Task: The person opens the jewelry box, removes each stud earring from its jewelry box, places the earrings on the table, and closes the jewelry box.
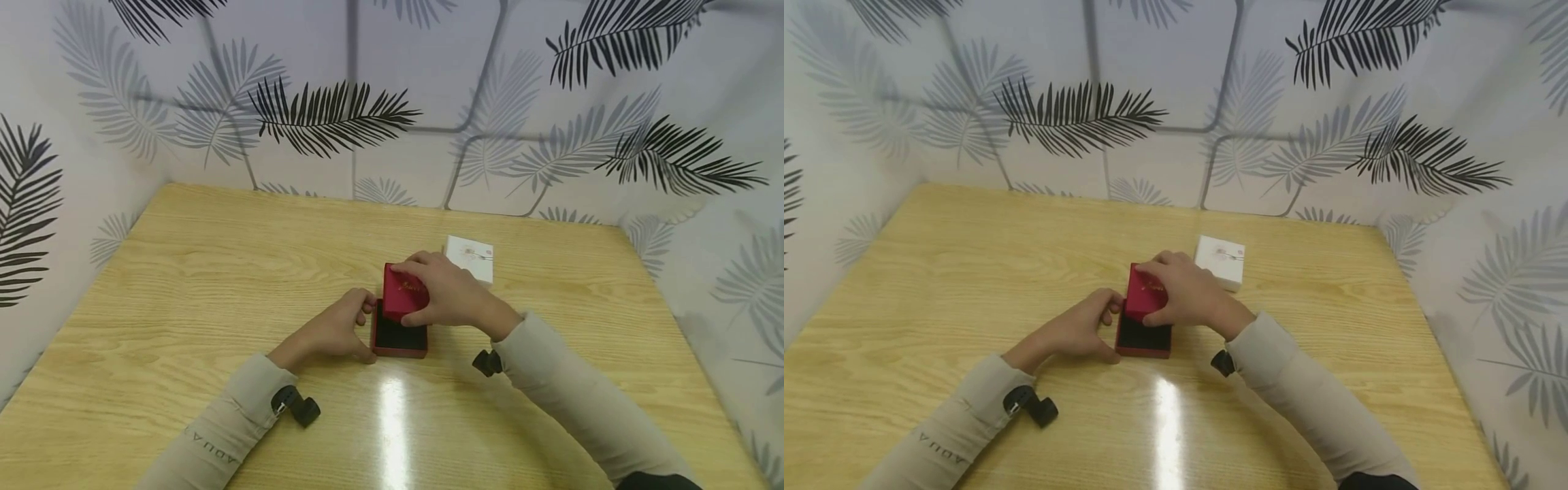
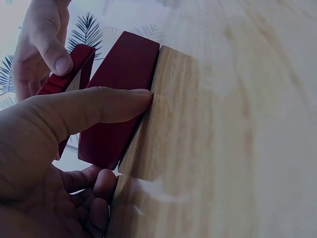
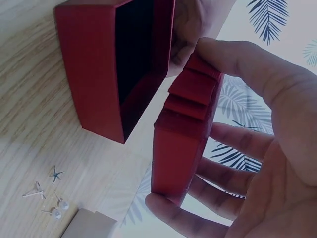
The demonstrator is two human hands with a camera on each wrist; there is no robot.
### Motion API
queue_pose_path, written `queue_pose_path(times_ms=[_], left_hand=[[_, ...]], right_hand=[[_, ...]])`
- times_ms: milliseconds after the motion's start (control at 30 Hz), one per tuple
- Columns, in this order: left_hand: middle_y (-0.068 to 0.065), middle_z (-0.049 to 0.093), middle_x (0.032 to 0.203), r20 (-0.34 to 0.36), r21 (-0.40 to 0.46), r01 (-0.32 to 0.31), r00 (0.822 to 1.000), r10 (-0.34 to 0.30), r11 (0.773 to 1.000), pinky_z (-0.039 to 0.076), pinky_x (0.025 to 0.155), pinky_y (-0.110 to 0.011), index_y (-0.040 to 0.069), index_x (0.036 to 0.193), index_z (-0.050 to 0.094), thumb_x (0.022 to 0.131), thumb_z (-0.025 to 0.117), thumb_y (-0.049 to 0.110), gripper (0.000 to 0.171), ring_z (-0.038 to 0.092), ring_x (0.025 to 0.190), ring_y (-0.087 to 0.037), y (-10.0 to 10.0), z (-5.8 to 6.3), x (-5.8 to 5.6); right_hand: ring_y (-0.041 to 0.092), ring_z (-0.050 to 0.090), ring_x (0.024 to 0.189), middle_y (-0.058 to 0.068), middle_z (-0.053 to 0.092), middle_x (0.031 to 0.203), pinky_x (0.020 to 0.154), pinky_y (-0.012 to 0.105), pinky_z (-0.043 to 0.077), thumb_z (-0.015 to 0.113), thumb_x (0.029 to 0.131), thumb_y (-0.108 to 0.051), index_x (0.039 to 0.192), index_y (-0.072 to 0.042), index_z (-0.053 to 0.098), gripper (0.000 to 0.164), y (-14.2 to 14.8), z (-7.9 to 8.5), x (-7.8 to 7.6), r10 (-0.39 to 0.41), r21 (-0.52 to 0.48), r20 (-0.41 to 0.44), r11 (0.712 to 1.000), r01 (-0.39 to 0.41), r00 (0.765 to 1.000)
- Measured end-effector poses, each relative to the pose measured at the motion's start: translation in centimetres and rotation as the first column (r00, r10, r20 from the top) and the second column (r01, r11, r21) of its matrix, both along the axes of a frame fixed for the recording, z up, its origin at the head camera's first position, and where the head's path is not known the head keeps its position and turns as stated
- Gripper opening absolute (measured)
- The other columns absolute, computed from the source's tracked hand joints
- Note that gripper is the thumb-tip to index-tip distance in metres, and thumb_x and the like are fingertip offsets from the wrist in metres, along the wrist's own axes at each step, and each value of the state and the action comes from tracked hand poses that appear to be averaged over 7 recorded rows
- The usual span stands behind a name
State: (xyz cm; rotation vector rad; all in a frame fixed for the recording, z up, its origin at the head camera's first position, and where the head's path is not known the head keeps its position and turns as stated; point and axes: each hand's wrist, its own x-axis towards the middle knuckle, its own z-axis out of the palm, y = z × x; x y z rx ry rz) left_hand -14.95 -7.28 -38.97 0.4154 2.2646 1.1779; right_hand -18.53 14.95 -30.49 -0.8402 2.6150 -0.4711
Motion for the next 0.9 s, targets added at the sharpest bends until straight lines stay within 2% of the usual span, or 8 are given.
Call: queue_pose_path(times_ms=[567,900], left_hand=[[-0.009,0.049,0.126,-0.011,0.005,-0.007,1.0,0.007,1.0,0.045,0.097,-0.038,0.005,0.136,0.043,0.066,0.092,0.013,0.086,0.049,0.109,-0.022,0.1,0.2,0.1],[-0.01,0.049,0.126,-0.025,-0.001,0.005,1.0,-0.005,1.0,0.046,0.095,-0.038,0.004,0.134,0.044,0.065,0.093,0.014,0.085,0.049,0.107,-0.022,0.1,0.3,0.1]], right_hand=[[0.025,0.052,0.123,0.008,0.055,0.139,0.095,0.042,0.053,0.086,0.074,-0.038,0.145,-0.016,0.051,0.082,-0.3,0.0,1.0,0.013,0.01,0.005,1.0,-0.013,1.0],[0.025,0.056,0.119,0.008,0.058,0.137,0.094,0.041,0.053,0.086,0.073,-0.041,0.144,-0.017,0.053,0.082,-0.5,0.1,1.7,0.042,0.009,-0.03,0.999,-0.042,0.999]])
